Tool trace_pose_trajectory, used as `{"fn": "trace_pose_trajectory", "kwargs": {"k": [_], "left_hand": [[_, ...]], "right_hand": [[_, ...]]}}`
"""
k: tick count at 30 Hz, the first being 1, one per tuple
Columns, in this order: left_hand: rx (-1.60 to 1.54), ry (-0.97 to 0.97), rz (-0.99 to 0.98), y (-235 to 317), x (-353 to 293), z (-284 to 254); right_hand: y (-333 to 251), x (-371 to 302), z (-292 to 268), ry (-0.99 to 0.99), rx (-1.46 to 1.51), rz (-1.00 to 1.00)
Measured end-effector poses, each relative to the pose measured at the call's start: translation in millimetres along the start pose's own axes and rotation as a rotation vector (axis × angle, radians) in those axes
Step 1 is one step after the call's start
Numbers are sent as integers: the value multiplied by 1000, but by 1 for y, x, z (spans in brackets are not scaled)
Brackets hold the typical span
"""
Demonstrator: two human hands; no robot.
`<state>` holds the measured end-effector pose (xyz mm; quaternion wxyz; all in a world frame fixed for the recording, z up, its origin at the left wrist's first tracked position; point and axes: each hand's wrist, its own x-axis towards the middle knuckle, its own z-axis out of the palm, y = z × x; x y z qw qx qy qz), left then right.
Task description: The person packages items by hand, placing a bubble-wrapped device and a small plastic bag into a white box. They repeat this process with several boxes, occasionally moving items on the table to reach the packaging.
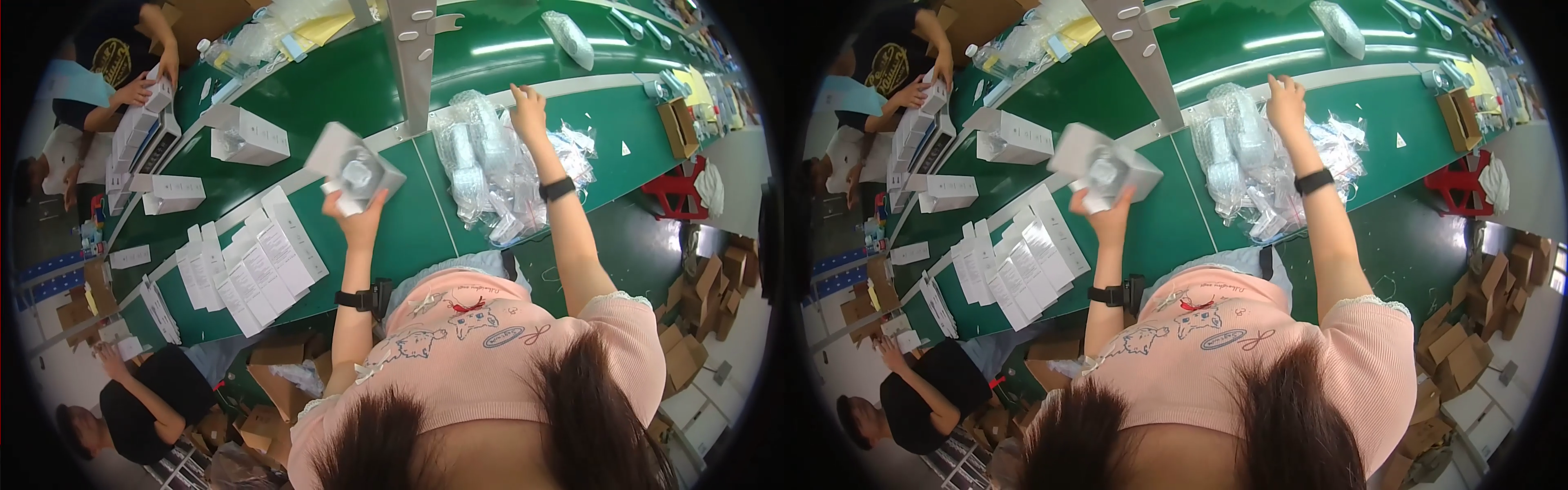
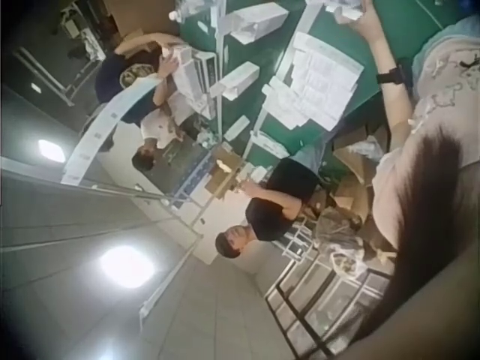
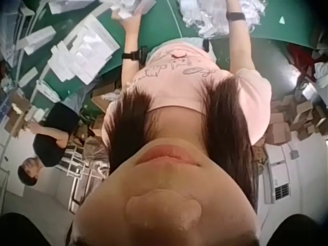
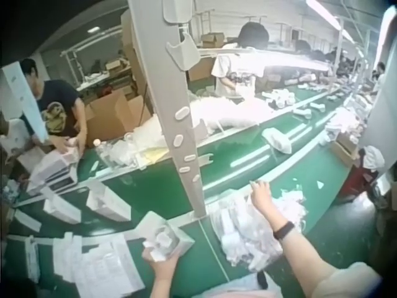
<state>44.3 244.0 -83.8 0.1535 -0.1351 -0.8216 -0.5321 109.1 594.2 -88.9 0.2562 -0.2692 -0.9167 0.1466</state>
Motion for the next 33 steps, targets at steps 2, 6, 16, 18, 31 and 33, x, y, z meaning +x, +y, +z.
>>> {"fn": "trace_pose_trajectory", "kwargs": {"k": [2,6,16,18,31,33], "left_hand": [[-113,-197,28,-10,-6,-2],[11,-312,90,31,15,-14],[127,-331,-164,65,51,-26],[96,-321,-198,65,58,-25],[-146,-299,-304,39,62,-30],[-151,-290,-277,36,62,-29]], "right_hand": [[25,-4,22,-424,-300,144],[47,-11,23,-446,-162,139],[-88,7,-77,59,751,-3],[-140,2,-88,-26,1090,-58],[-214,-16,-23,-413,530,-1153],[-215,-17,-34,-353,396,-1137]]}}
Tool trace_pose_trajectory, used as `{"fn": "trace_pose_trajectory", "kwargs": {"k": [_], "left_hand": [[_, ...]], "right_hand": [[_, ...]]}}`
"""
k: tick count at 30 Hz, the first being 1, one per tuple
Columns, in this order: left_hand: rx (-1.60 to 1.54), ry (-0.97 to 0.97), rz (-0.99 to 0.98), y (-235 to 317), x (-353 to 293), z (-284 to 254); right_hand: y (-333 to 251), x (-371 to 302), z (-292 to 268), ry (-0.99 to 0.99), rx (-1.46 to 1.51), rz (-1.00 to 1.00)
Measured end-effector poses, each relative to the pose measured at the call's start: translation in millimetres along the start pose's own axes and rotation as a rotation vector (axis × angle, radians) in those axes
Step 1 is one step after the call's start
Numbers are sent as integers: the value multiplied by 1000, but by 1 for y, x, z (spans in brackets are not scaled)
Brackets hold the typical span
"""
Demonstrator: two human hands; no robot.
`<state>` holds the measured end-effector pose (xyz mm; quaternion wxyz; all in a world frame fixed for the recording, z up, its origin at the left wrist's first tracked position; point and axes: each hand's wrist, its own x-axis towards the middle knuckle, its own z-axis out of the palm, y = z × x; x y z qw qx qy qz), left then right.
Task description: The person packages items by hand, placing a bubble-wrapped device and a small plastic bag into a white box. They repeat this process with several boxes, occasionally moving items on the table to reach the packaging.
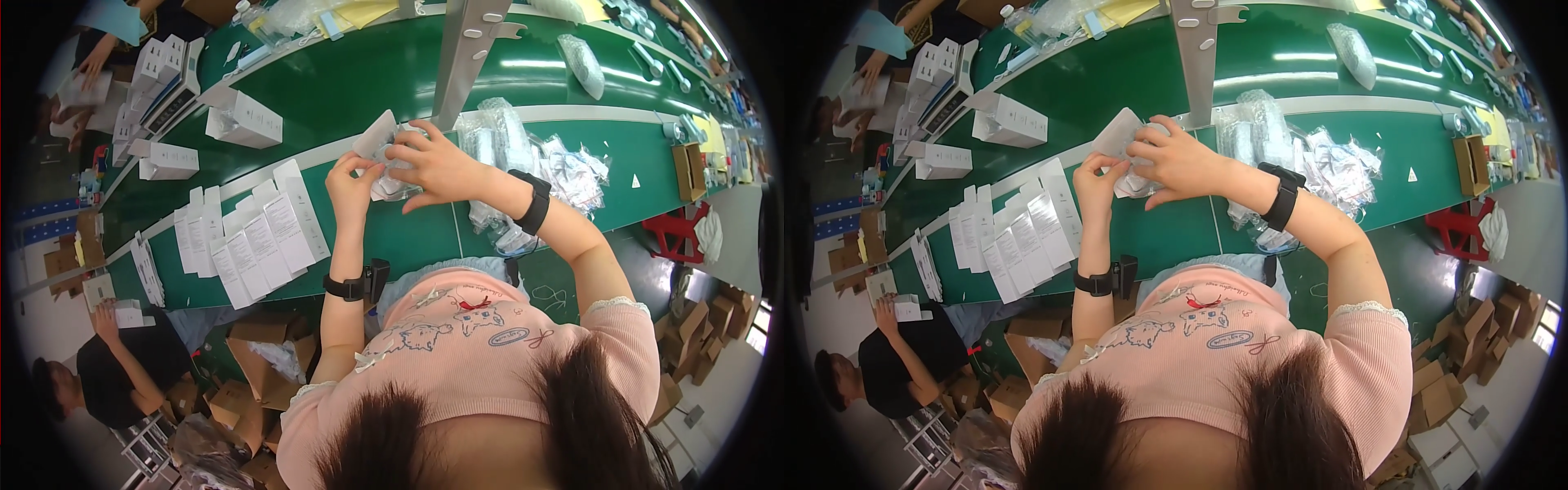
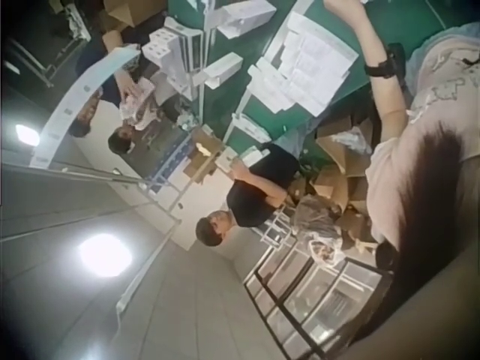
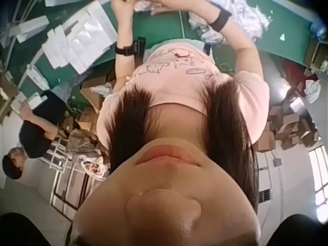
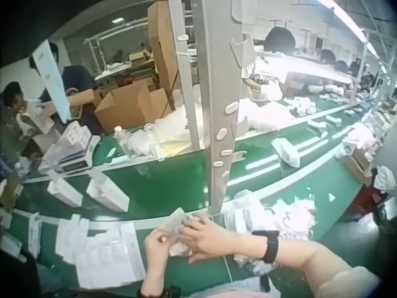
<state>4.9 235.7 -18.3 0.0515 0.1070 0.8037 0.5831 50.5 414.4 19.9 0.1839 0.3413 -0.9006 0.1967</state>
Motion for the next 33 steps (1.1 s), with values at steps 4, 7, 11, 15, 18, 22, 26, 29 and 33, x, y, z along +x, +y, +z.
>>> {"fn": "trace_pose_trajectory", "kwargs": {"k": [4,7,11,15,18,22,26,29,33], "left_hand": [[4,20,50,-4,-1,5],[9,32,51,-5,4,6],[24,43,49,-4,2,8],[36,50,73,-6,-6,5],[-237,75,-56,-24,-5,-11],[379,353,137,-61,-17,-71],[1214,174,-248,-72,-37,-83],[1263,-1,-223,-117,-44,-93],[1068,-28,-123,-85,-58,-43]], "right_hand": [[-6,-7,19,-248,-180,94],[-12,-9,22,-32,-288,111],[-20,-18,32,-57,-237,205],[-33,5,19,-521,-176,313],[-24,-14,22,-443,-109,251],[6,-48,47,164,176,190],[23,-48,79,198,666,510],[38,-23,98,-27,958,517],[64,17,115,189,1032,709]]}}
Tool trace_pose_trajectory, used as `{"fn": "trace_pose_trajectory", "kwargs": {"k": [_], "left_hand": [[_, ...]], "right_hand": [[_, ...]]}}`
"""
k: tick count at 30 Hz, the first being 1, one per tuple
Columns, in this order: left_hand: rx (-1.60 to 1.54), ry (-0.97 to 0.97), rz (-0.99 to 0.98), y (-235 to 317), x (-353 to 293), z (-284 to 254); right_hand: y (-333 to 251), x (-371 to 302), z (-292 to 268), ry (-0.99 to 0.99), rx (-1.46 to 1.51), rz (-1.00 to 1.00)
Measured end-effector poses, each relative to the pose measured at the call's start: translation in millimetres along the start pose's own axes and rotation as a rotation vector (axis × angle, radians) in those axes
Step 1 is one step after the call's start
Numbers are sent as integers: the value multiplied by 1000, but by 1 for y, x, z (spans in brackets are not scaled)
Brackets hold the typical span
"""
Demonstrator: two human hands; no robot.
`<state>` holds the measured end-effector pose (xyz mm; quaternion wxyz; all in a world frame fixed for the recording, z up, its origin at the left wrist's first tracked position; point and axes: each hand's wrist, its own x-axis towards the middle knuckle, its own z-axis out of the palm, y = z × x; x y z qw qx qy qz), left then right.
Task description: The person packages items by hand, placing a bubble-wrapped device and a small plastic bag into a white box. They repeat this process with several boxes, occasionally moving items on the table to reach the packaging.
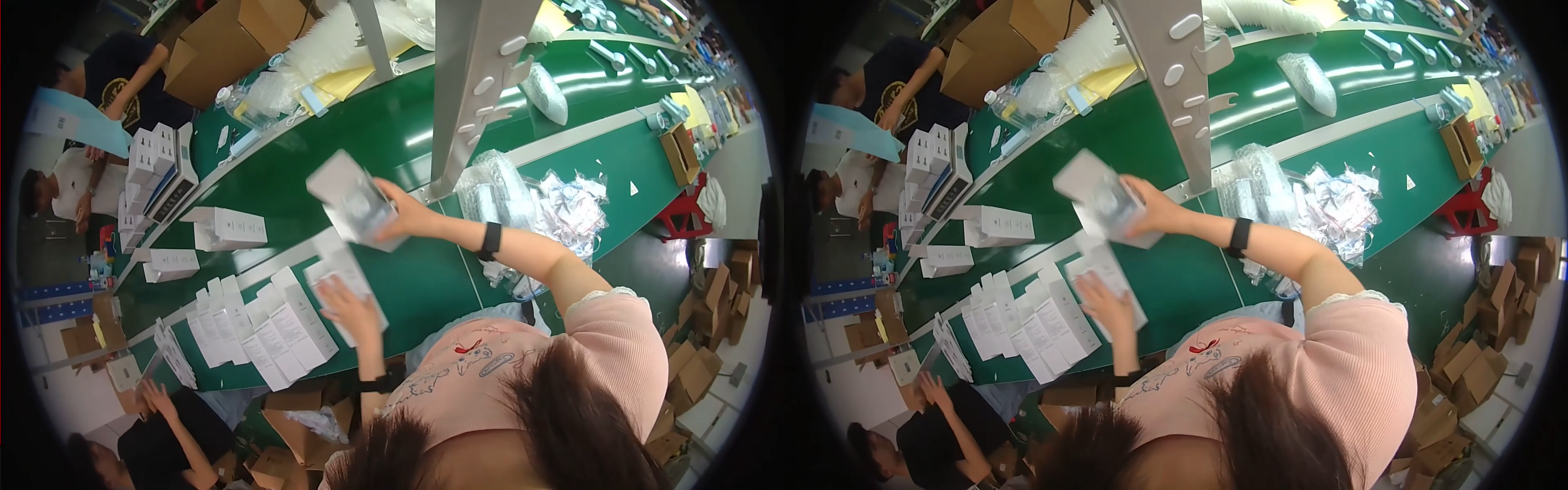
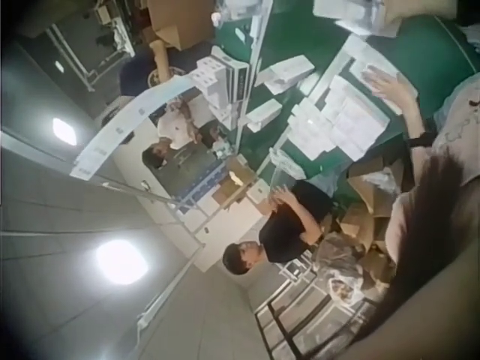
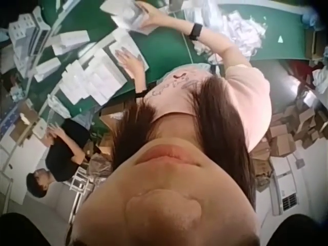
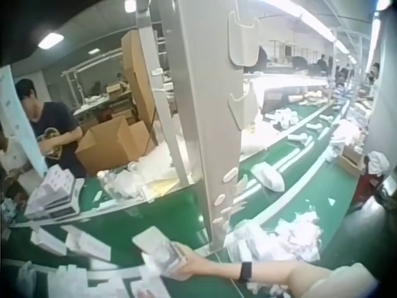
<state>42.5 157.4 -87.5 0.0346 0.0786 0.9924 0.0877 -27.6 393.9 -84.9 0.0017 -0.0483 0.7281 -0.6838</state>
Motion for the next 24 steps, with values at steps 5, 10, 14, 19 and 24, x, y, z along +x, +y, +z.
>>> {"fn": "trace_pose_trajectory", "kwargs": {"k": [5,10,14,19,24], "left_hand": [[-93,-266,232,50,-24,-10],[-396,-315,124,46,25,0],[-880,-657,-28,16,35,34],[-1062,-540,105,53,41,3],[-1332,-418,144,88,61,-35]], "right_hand": [[3,92,-2,341,0,-77],[33,94,-24,541,-407,-47],[-13,6,-50,-208,-487,123],[-89,-58,-197,-271,-220,599],[48,-50,-404,705,-1474,560]]}}
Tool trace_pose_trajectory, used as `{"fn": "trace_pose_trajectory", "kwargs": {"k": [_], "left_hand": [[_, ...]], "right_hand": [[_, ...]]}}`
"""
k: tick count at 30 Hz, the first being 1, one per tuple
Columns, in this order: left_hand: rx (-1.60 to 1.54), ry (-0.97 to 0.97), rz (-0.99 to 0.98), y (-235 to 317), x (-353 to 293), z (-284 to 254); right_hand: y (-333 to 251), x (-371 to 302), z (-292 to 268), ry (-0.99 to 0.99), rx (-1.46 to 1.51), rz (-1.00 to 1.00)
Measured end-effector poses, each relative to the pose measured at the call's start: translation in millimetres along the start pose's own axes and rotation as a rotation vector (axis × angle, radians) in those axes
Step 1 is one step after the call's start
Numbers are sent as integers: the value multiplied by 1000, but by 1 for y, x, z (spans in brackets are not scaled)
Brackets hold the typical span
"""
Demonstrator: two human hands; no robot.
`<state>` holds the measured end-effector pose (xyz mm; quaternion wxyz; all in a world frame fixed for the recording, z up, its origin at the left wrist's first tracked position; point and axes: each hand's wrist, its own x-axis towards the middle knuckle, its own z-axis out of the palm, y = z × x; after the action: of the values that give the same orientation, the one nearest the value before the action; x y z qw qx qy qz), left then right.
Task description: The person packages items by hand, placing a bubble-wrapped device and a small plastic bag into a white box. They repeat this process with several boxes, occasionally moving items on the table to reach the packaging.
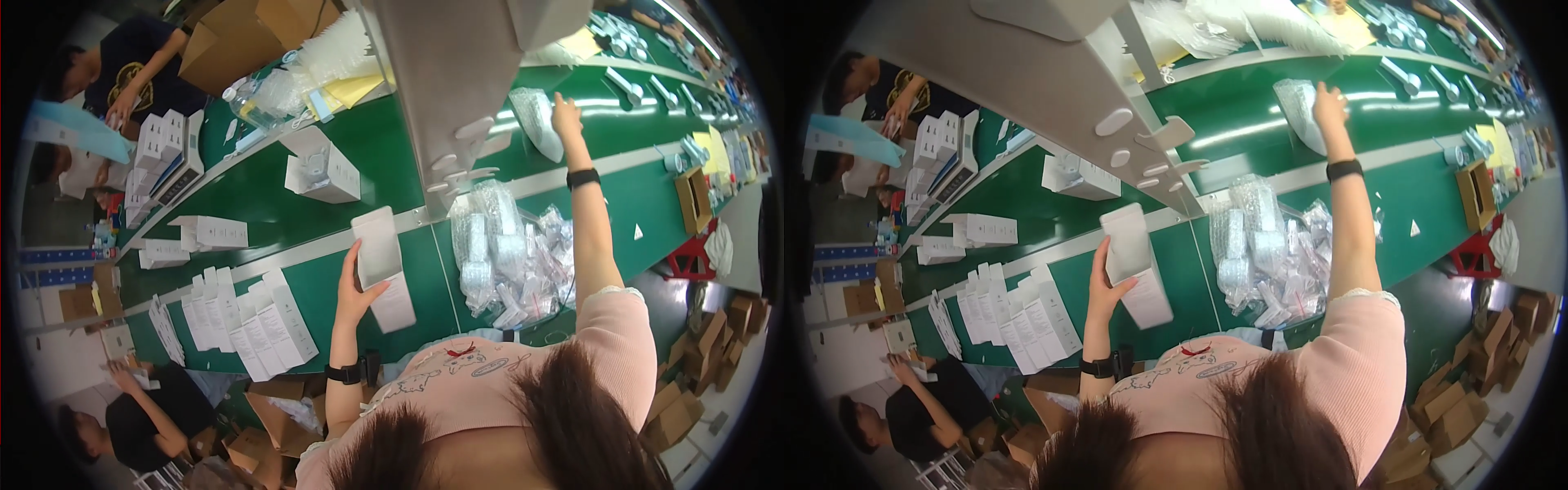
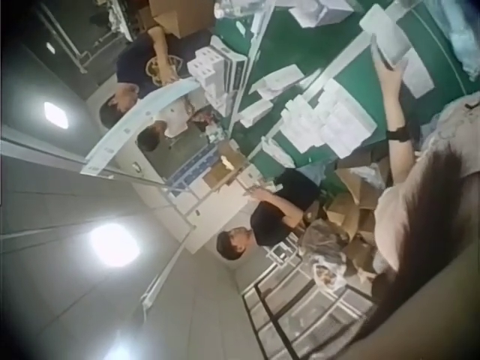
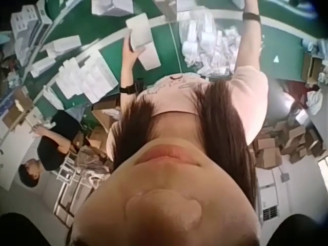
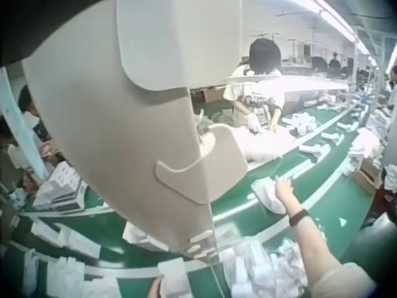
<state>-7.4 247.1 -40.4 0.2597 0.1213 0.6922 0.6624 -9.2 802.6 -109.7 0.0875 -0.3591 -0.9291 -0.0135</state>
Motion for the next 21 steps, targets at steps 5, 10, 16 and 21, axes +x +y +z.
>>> {"fn": "trace_pose_trajectory", "kwargs": {"k": [5,10,16,21], "left_hand": [[536,57,196,23,-3,8],[657,53,287,24,13,32],[650,165,398,7,4,40],[485,190,402,-6,-8,67]], "right_hand": [[-36,28,49,-533,273,171],[-48,10,70,-460,277,241],[-99,-81,-48,-397,1587,53],[-134,-191,-157,-146,2086,101]]}}
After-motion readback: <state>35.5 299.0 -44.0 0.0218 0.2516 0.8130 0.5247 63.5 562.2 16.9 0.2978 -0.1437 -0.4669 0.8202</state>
